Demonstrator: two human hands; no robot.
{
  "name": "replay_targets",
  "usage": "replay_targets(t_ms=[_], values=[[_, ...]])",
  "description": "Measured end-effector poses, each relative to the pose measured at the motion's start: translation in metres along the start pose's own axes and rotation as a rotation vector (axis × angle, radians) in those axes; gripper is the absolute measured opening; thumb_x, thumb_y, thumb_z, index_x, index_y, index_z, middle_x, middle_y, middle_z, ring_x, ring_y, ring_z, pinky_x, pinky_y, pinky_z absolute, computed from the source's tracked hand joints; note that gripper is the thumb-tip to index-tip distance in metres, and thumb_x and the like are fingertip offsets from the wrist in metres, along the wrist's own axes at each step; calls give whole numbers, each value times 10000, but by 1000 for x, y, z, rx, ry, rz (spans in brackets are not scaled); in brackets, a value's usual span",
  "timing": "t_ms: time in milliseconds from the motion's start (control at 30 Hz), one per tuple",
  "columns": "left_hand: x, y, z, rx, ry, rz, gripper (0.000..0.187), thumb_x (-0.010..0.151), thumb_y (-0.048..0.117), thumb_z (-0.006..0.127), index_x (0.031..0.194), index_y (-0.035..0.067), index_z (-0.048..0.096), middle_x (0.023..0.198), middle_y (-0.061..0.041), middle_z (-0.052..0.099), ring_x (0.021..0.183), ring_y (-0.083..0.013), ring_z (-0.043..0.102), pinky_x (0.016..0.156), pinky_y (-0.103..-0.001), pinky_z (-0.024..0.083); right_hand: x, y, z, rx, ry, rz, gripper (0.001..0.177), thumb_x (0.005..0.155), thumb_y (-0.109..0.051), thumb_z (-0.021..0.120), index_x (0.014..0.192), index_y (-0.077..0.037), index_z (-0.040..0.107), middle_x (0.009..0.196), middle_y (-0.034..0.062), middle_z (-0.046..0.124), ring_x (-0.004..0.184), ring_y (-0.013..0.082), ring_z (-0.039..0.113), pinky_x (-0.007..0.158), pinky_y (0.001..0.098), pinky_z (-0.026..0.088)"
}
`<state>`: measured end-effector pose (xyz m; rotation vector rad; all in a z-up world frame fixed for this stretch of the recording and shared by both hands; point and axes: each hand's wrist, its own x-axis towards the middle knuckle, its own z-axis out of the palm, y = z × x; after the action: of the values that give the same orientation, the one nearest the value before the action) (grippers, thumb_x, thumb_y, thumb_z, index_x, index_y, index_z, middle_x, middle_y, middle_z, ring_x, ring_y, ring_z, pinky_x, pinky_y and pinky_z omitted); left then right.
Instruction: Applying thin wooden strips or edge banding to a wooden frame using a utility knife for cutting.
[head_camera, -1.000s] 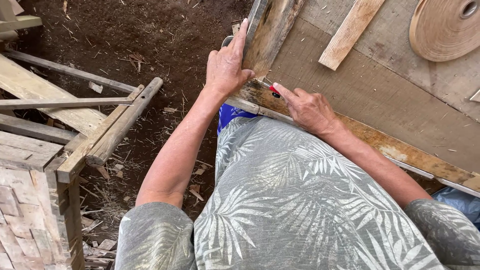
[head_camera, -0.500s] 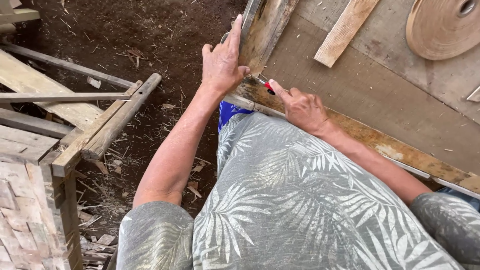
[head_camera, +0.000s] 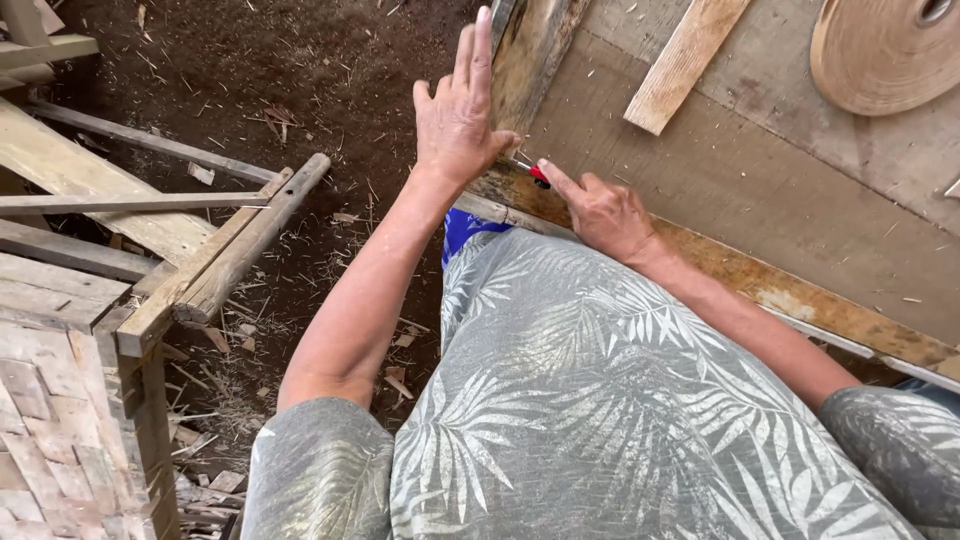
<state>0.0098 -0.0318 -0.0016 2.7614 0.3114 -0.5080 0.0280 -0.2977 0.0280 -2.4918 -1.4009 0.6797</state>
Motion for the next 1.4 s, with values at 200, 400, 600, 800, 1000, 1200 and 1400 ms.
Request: replay_targets(t_ms=[200,400,600,800,1000,1200,1400], values=[[2,6,10,104,-85,44,1499,823,701,935,1646,160,-195,1722,-190,-106,1359,-246,575,1132,-638,433,-12,9,9,-1,-25,8,515,1127,-102,422,1636,-172,399,654,-17,400,448,79,329,337,237,424],[-3,4,16,119,1,51,1518,778,677,967,1666,160,-150,1740,-177,-61,1319,-240,594,1064,-530,447,-15,7,8,-59,2,10,559,1085,-43,432,1626,-184,413,643,-18,391,441,95,338,330,275,441],[-7,4,21,123,25,40,1481,799,699,941,1667,166,-134,1746,-122,-70,1325,-217,593,1047,-496,451,-32,14,2,36,-63,74,641,1041,36,367,1646,-176,375,638,-25,382,430,90,347,322,231,467],[-7,-8,14,5,36,93,1501,741,684,975,1671,149,-75,1747,-142,-17,1252,-252,618,982,-387,481,-35,26,-15,251,1,143,484,1062,-135,554,1538,-191,486,792,63,650,518,194,545,396,313,527],[-40,-19,1,-440,-21,-43,1302,855,364,934,1645,156,-79,1747,-183,88,1535,-358,414,1132,-546,341,-53,47,9,188,205,388,186,1020,-287,679,1039,-104,650,783,93,670,644,300,638,552,451,472],[-44,-29,24,-543,-83,-61,1255,859,316,895,1665,171,-55,1603,-212,441,1374,-412,552,1113,-575,427,-54,50,55,319,294,444,165,972,-306,784,1029,-205,667,884,36,694,876,279,723,786,384,556],[-52,-23,2,-555,-83,-82,1199,885,322,865,1662,192,-39,1546,-176,528,1321,-408,595,1066,-547,491,-8,4,24,542,320,317,249,948,-147,762,1180,-135,672,1042,116,730,1004,341,714,864,446,559]])
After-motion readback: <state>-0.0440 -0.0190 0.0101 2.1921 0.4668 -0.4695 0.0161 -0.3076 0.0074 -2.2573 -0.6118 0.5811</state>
